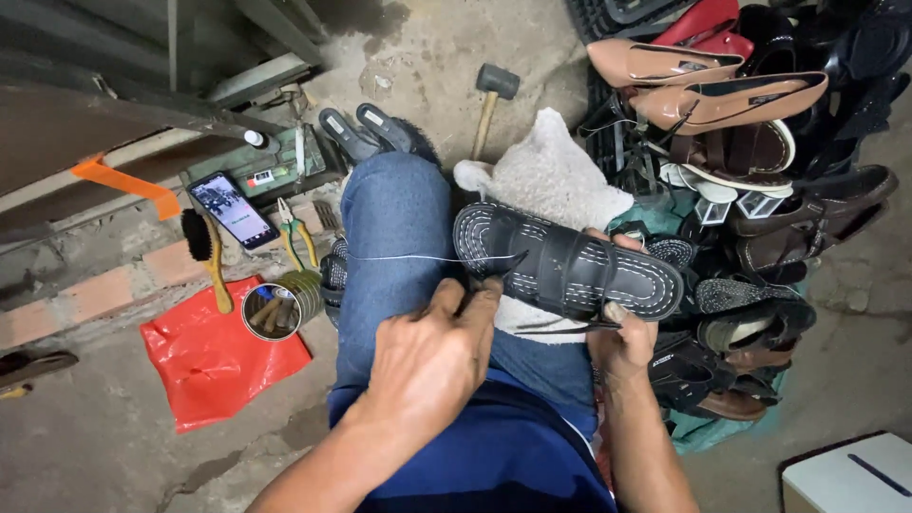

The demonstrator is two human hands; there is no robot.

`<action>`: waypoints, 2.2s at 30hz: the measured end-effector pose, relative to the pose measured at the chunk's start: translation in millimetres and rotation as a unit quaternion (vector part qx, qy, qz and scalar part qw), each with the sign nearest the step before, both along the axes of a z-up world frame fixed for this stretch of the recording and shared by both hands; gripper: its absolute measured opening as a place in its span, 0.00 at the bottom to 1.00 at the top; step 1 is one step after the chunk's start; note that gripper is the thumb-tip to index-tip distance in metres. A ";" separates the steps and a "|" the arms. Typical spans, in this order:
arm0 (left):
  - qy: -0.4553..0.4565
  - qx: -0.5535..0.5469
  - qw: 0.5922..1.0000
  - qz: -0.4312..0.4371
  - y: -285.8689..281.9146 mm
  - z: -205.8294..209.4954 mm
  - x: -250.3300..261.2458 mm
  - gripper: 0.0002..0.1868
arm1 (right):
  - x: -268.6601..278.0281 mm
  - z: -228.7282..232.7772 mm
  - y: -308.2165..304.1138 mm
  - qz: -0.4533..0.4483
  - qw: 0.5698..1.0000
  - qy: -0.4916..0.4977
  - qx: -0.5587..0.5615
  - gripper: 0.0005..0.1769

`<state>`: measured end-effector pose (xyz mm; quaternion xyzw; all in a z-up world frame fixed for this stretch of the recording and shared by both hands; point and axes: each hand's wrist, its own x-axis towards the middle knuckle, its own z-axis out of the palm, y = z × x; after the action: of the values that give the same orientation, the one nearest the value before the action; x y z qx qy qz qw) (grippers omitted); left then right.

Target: The person sits on the floor and sews a black shoe using a needle and thread. They hold the shoe on their lap and repeatedly push the needle through the sole and upper, pulling the thread tight to secure the stitching.

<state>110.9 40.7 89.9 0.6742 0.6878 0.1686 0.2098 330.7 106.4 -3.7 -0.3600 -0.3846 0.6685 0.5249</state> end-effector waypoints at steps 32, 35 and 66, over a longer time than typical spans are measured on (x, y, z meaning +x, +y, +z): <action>-0.026 -0.016 0.999 -0.030 21.9 -2.1 -14.7 0.13 | 17.7 -8.5 -14.7 -0.031 0.984 -0.163 0.069 0.48; -0.135 -0.050 0.985 -0.091 21.2 -21.7 -39.0 0.17 | 0.8 52.4 -26.8 0.024 0.972 -0.200 0.124 0.36; -0.225 -0.233 0.935 0.148 39.2 -15.1 -64.4 0.09 | -39.8 89.4 -15.0 0.245 0.852 -0.374 0.272 0.45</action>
<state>46.5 79.8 74.8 0.4412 0.7349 0.1802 0.4825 290.9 91.4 85.7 -0.3199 -0.7937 0.4595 0.2379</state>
